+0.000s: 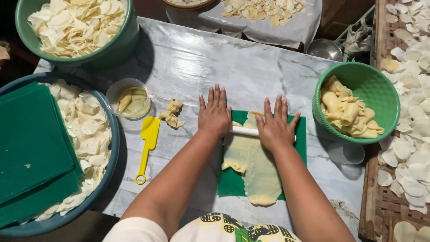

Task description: Rolling out small pieces of dough into thin sheets using a rolling pin on a mat

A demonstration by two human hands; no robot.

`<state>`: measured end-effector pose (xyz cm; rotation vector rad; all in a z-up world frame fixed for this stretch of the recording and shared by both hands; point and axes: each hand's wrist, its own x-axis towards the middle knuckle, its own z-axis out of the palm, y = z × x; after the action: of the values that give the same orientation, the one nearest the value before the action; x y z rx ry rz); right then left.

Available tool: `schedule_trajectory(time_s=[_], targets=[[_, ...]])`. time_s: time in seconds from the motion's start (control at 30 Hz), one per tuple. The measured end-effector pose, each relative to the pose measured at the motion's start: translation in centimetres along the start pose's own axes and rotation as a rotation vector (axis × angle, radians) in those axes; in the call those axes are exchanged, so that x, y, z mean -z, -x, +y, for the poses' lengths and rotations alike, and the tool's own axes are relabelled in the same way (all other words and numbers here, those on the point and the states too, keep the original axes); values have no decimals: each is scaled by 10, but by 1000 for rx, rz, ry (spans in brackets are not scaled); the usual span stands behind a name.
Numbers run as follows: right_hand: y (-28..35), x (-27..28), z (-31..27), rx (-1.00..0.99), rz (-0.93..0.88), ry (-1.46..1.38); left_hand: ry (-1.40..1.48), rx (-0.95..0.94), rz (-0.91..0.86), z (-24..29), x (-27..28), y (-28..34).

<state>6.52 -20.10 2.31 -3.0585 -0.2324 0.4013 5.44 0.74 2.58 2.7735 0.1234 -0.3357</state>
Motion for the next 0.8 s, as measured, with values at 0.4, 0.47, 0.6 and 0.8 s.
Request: schedule_trajectory(time_s=[0.4, 0.47, 0.6, 0.8], targets=[[106, -33, 6, 242, 262, -97, -35, -168, 214, -18, -41, 92], [116, -44, 29, 310, 304, -136, -27, -238, 310, -32, -62, 109], [121, -59, 50, 423, 388, -142, 31, -449, 700, -58, -84, 114], [154, -55, 45, 462, 421, -241, -12, -535, 710, -63, -62, 136]])
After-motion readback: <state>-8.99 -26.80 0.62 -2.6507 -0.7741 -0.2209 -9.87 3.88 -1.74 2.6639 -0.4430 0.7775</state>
